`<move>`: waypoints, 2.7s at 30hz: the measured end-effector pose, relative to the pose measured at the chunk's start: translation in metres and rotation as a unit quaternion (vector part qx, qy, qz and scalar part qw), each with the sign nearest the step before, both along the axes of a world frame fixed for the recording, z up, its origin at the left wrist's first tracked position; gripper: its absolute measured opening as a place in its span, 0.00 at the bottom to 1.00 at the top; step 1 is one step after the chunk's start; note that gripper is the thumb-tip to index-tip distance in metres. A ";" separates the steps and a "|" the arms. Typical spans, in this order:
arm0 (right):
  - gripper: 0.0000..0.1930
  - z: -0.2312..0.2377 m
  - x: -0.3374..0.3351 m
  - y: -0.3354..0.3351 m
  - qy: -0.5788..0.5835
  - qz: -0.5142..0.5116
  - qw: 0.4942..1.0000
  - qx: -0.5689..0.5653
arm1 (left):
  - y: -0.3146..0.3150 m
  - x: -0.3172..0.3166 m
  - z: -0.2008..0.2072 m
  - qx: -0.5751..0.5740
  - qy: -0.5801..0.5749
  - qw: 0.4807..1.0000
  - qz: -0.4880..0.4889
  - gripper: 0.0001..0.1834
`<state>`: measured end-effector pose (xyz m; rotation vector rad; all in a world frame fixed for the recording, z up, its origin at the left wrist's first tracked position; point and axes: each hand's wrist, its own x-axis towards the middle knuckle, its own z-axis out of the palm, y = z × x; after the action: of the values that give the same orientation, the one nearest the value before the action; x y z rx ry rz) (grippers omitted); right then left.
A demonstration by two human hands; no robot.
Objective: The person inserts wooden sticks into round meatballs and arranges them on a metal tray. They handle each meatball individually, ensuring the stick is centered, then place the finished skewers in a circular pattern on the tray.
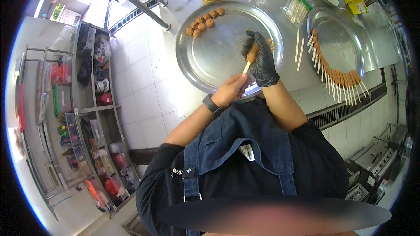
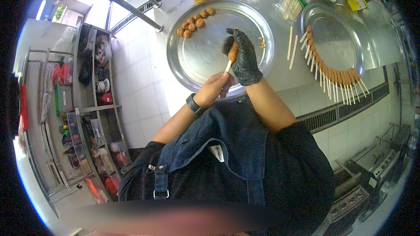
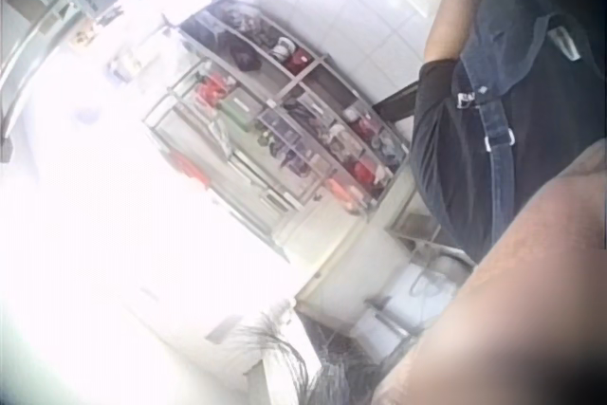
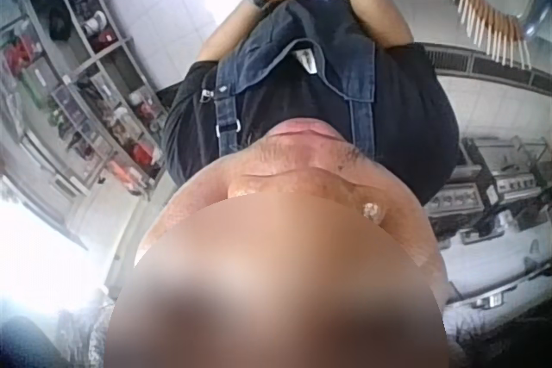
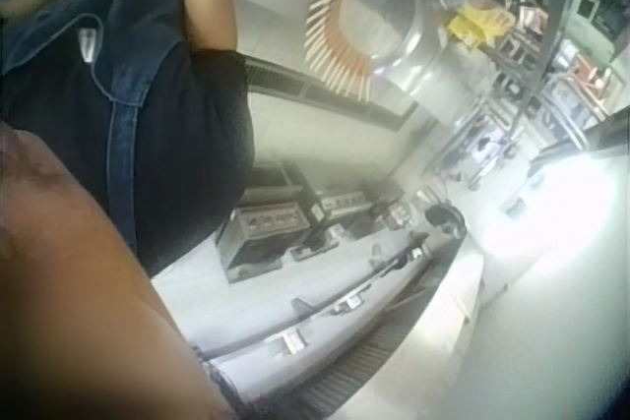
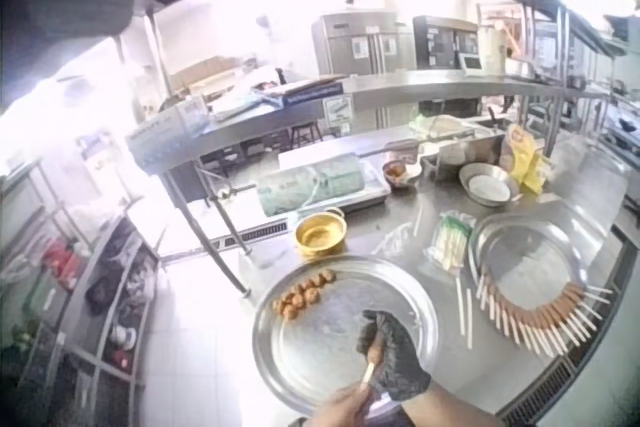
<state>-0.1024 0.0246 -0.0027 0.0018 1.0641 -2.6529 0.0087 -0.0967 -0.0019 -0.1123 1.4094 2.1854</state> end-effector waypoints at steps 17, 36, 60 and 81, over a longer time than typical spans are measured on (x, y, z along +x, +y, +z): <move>0.20 0.003 -0.008 0.023 0.047 0.089 0.995 0.010 | 0.032 -0.013 -0.002 0.120 -0.017 0.993 0.011 0.23; 0.18 0.008 -0.026 0.028 0.083 0.224 0.963 -0.123 | 0.047 -0.008 0.000 -0.156 0.127 0.973 0.116 0.19; 0.12 -0.012 0.022 -0.016 -0.088 0.111 0.985 -0.095 | -0.004 0.011 0.000 0.123 -0.060 0.990 0.033 0.26; 0.11 -0.010 -0.002 0.002 0.000 0.141 0.987 -0.077 | 0.018 0.005 0.003 0.081 -0.004 0.994 0.076 0.16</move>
<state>-0.1046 0.0268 -0.0123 -0.1678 0.7907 -2.4683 0.0132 -0.0783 0.0008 -0.1757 1.2499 2.4119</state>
